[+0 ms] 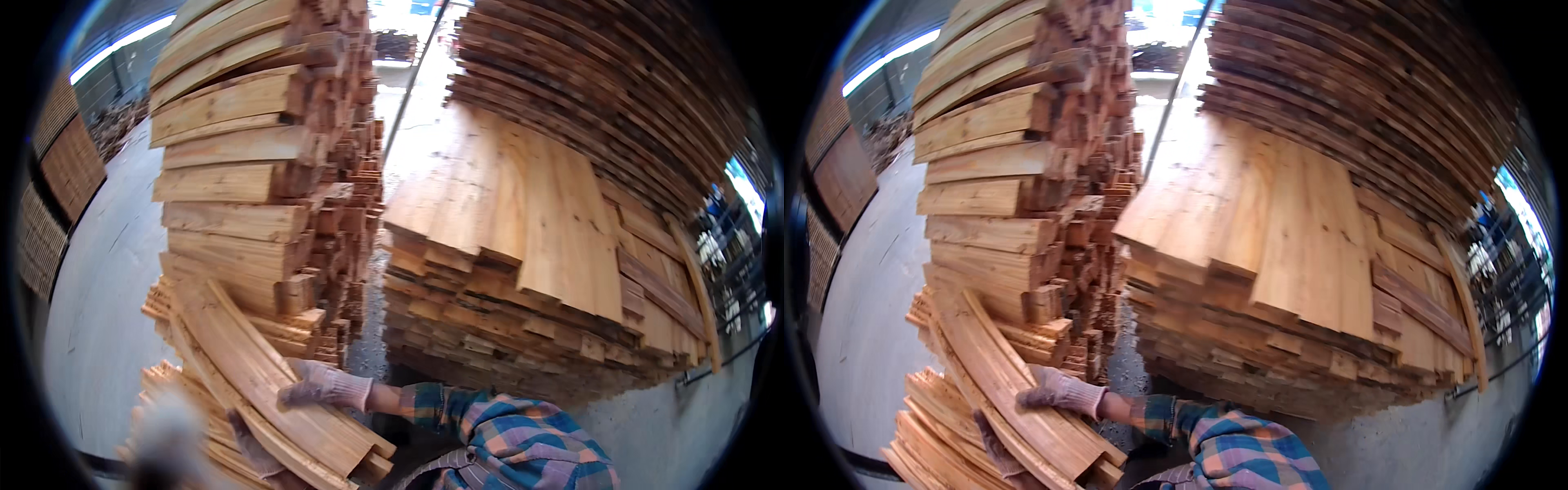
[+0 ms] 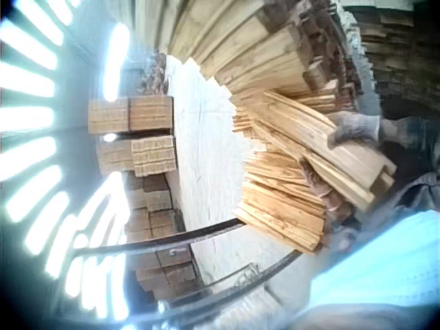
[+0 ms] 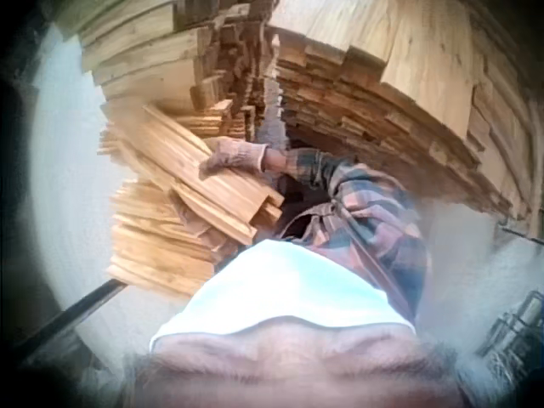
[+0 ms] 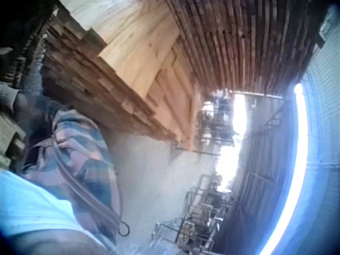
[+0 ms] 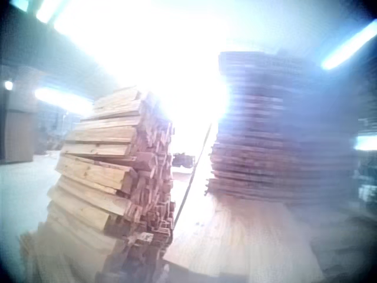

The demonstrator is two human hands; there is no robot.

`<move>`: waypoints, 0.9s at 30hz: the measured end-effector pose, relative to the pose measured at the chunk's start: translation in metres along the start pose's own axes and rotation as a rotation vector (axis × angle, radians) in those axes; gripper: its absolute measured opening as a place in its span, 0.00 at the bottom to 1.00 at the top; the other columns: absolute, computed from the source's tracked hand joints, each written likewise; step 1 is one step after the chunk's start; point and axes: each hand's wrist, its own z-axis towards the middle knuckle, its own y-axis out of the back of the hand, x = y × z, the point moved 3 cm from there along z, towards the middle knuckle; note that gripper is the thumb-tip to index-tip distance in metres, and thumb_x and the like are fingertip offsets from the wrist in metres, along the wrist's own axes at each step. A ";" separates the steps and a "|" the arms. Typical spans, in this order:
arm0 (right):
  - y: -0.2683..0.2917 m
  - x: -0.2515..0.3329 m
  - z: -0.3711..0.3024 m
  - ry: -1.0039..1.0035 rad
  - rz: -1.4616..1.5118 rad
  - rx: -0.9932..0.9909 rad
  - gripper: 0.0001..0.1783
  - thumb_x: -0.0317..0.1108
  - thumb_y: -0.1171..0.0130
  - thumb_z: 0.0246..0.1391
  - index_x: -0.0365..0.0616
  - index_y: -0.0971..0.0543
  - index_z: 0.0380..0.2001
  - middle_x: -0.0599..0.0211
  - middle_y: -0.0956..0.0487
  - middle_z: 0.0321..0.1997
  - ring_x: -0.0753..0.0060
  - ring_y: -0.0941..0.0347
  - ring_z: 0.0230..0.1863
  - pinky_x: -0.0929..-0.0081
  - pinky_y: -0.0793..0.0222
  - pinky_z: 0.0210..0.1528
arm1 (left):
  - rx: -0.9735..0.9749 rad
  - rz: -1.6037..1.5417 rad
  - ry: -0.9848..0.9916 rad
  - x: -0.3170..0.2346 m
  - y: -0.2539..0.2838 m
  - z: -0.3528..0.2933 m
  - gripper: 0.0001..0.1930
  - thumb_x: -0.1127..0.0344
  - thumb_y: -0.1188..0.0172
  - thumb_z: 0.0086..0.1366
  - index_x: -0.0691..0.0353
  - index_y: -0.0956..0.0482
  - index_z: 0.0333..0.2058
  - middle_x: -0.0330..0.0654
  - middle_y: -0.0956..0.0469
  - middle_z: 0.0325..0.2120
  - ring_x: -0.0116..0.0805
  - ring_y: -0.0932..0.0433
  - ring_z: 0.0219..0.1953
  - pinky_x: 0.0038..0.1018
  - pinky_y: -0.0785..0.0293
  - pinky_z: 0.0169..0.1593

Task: The person repeatedly picks up wooden planks from a large pile and places them onto a growing stack. The person handles the planks one at a time or in small groups, aligning them on the stack. The task continues throughout the clip with the stack increasing in height.

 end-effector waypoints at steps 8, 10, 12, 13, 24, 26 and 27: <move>0.057 0.121 -0.225 0.407 -0.169 -0.279 0.50 0.48 0.30 0.45 0.42 0.43 0.67 0.49 0.23 0.54 0.60 0.26 0.54 0.66 0.32 0.58 | 0.468 0.507 -0.338 0.072 -0.118 -0.099 0.35 0.42 0.55 0.71 0.62 0.45 0.66 0.52 0.38 0.62 0.41 0.31 0.58 0.35 0.29 0.60; 0.076 0.162 -0.320 0.449 -0.282 -0.485 0.50 0.49 0.31 0.48 0.38 0.43 0.67 0.50 0.22 0.50 0.63 0.23 0.47 0.67 0.26 0.53 | 0.524 0.383 -0.191 0.106 -0.186 -0.143 0.33 0.43 0.55 0.72 0.64 0.40 0.63 0.53 0.33 0.58 0.39 0.27 0.53 0.33 0.26 0.56; 0.097 0.185 -0.403 0.342 -0.281 -0.621 0.47 0.47 0.32 0.49 0.38 0.41 0.66 0.50 0.21 0.49 0.65 0.21 0.44 0.69 0.22 0.47 | 0.601 0.388 -0.085 0.136 -0.269 -0.187 0.30 0.44 0.58 0.73 0.65 0.35 0.59 0.52 0.26 0.52 0.34 0.22 0.47 0.28 0.22 0.50; 0.107 0.202 -0.444 0.349 -0.359 -0.717 0.45 0.47 0.32 0.49 0.38 0.39 0.65 0.50 0.20 0.47 0.66 0.21 0.42 0.70 0.21 0.44 | 0.663 0.434 -0.060 0.152 -0.309 -0.209 0.29 0.44 0.59 0.74 0.65 0.32 0.57 0.51 0.23 0.49 0.31 0.21 0.44 0.25 0.20 0.48; 0.316 0.170 -0.743 -0.643 -1.222 -1.317 0.37 0.61 0.45 0.55 0.35 0.26 0.52 0.42 0.21 0.47 0.45 0.26 0.53 0.54 0.30 0.54 | 0.957 1.140 0.106 0.399 -0.518 -0.253 0.35 0.59 0.28 0.54 0.73 0.30 0.55 0.50 0.18 0.38 0.37 0.18 0.35 0.28 0.20 0.39; 0.306 0.170 -0.750 -0.623 -1.210 -1.409 0.37 0.61 0.46 0.56 0.38 0.27 0.54 0.44 0.22 0.50 0.46 0.26 0.55 0.53 0.30 0.55 | 0.948 1.007 0.218 0.390 -0.517 -0.269 0.34 0.60 0.27 0.52 0.75 0.29 0.53 0.52 0.19 0.39 0.38 0.18 0.34 0.29 0.20 0.37; 0.301 0.170 -0.746 -0.615 -1.200 -1.436 0.37 0.61 0.46 0.56 0.39 0.27 0.55 0.45 0.22 0.51 0.46 0.26 0.55 0.53 0.30 0.55 | 0.925 0.948 0.280 0.385 -0.510 -0.272 0.34 0.61 0.27 0.51 0.75 0.29 0.53 0.52 0.19 0.39 0.38 0.18 0.34 0.30 0.20 0.36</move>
